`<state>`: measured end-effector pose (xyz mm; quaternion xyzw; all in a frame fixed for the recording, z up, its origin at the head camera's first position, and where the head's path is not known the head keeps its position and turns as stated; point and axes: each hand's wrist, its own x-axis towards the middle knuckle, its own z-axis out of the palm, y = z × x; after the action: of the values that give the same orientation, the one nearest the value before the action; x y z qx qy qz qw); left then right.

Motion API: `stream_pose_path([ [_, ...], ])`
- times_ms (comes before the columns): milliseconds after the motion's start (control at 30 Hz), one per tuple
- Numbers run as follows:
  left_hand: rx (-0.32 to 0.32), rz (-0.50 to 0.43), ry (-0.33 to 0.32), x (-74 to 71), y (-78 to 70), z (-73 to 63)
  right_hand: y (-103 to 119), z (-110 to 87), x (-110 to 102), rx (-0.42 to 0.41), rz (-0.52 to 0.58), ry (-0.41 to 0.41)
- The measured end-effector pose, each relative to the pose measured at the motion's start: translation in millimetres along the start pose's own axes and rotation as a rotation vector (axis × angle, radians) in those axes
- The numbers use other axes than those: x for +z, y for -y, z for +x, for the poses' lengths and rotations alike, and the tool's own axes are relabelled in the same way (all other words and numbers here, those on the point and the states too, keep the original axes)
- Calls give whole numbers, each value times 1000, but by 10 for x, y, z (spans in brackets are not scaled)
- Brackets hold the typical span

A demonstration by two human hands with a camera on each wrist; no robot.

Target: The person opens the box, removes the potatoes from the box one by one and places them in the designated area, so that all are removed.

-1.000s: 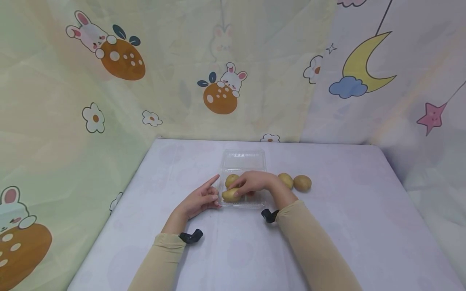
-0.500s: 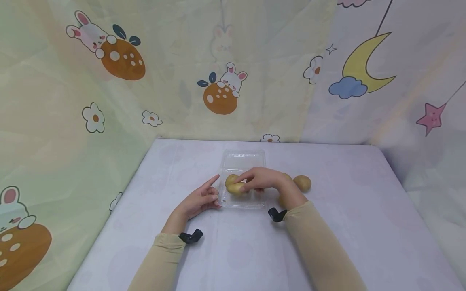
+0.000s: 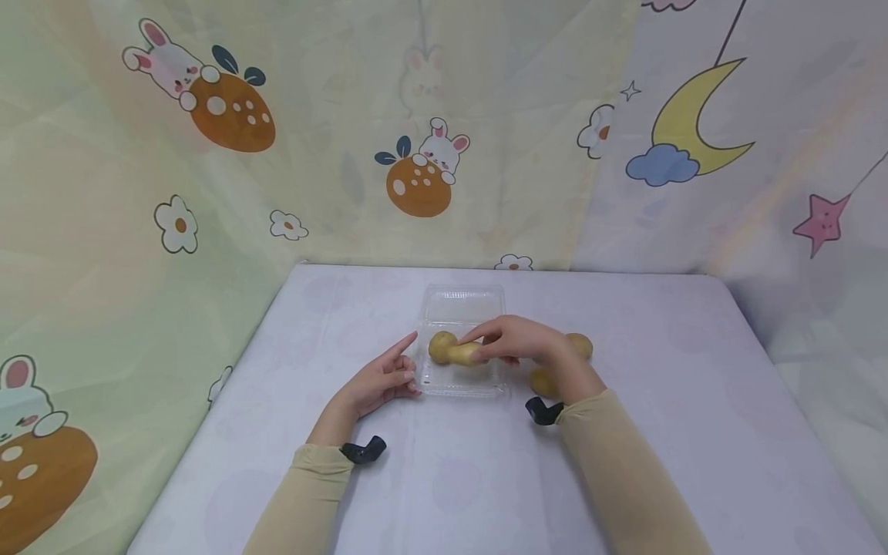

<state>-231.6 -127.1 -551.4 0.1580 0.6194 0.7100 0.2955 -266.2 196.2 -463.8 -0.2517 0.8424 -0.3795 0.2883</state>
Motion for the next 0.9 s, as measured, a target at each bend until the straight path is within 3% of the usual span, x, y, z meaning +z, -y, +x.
stream_pose_path([
  [433,-8,23,-21,4,1,9,-175,-273,-114,93,35,-111],
  [900,-16,17,-23,-9,16,13,-377,-724,-168,73,-1,-204],
])
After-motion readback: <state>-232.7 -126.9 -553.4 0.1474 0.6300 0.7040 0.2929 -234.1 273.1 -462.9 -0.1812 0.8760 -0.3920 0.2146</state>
